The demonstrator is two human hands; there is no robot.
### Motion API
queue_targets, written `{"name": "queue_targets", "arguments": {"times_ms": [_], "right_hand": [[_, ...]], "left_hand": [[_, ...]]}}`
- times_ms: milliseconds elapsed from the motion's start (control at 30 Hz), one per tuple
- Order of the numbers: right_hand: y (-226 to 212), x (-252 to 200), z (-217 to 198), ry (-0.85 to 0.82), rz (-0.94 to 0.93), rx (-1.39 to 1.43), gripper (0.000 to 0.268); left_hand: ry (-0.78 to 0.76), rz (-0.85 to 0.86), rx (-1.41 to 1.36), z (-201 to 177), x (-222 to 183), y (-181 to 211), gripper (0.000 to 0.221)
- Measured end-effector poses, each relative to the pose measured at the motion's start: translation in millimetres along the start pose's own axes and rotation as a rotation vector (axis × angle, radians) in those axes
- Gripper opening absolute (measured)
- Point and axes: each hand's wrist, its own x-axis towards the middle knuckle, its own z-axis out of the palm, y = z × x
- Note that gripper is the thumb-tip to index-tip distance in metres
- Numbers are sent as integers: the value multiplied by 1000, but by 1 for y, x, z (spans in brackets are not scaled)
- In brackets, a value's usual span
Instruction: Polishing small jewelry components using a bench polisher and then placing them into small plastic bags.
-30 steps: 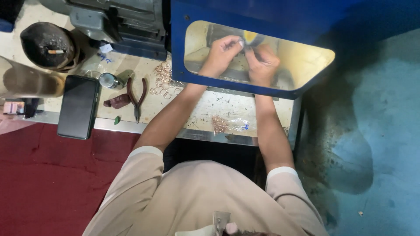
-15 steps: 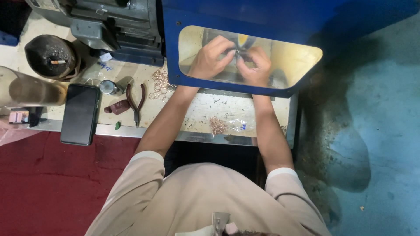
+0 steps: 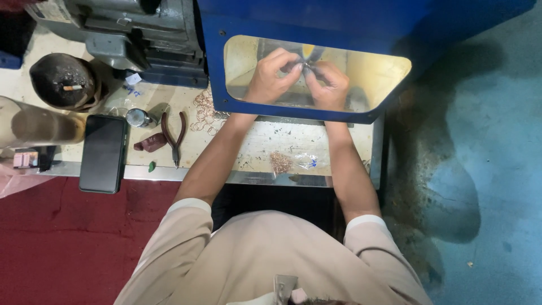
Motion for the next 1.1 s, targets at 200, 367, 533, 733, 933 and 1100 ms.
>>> {"name": "queue_targets", "arguments": {"times_ms": [200, 367, 533, 733, 933, 1100], "right_hand": [[25, -5, 15, 101, 111, 26, 20], [2, 2, 11, 98, -58, -80, 17], [5, -2, 11, 88, -103, -149, 12], [6, -2, 12, 115, -177, -219, 7], [10, 1, 18, 94, -133, -204, 14], [12, -1, 13, 6, -208, -130, 8]], "left_hand": [[86, -323, -99, 23, -8, -18, 10], [82, -453, -246, 26, -8, -16, 14], [51, -585, -424, 31, -11, -22, 18], [8, -852, -790, 28, -8, -17, 15], [57, -914, -783, 19, -5, -20, 13], [-12, -213, -155, -14, 3, -6, 11]]}}
